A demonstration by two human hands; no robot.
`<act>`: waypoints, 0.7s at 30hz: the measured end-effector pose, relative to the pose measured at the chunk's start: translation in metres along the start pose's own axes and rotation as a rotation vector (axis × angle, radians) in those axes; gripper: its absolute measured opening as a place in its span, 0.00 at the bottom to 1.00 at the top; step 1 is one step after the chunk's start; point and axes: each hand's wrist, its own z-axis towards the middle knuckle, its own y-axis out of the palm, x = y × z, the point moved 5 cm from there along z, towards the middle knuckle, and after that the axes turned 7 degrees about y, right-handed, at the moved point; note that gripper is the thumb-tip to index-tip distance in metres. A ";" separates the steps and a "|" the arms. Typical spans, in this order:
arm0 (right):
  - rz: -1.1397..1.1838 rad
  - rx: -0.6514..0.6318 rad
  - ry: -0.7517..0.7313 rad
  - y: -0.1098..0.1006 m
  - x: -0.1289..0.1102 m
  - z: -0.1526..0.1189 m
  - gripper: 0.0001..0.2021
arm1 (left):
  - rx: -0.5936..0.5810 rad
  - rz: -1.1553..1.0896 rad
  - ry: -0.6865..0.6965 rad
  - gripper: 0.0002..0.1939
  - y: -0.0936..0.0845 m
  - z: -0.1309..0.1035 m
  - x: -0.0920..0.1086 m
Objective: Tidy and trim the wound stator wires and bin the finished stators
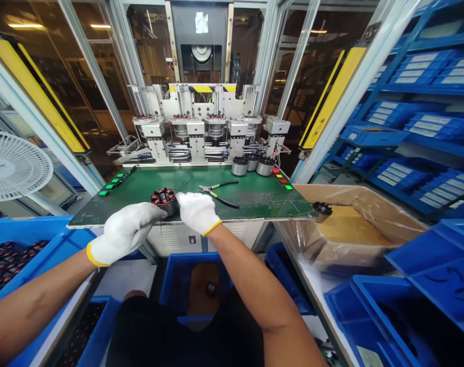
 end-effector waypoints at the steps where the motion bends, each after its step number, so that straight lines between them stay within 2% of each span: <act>1: -0.008 -0.007 -0.012 0.000 0.000 0.000 0.14 | 0.034 -0.086 -0.102 0.16 -0.002 0.001 -0.005; 4: -0.029 -0.040 -0.048 0.002 -0.002 -0.006 0.11 | 0.078 -0.339 -0.391 0.14 -0.008 0.010 -0.022; 7: -0.042 -0.071 -0.074 0.002 -0.010 -0.016 0.07 | 0.066 -0.482 -0.502 0.13 -0.013 0.035 -0.035; 9: -0.042 -0.065 -0.082 0.001 -0.020 -0.023 0.07 | 0.027 -0.451 -0.499 0.12 -0.014 0.059 -0.038; 12: -0.028 -0.084 -0.071 0.001 -0.037 -0.030 0.09 | -0.087 -0.242 -0.480 0.10 -0.007 0.093 -0.031; 15: -0.015 -0.103 -0.056 0.002 -0.049 -0.033 0.11 | -0.206 -0.085 -0.472 0.11 0.003 0.111 -0.021; 18: -0.005 -0.108 -0.029 0.004 -0.051 -0.033 0.11 | -0.230 -0.149 -0.424 0.13 0.002 0.107 -0.019; 21: 0.011 -0.112 -0.013 0.006 -0.046 -0.035 0.09 | -0.108 -0.251 -0.370 0.15 -0.012 0.082 -0.031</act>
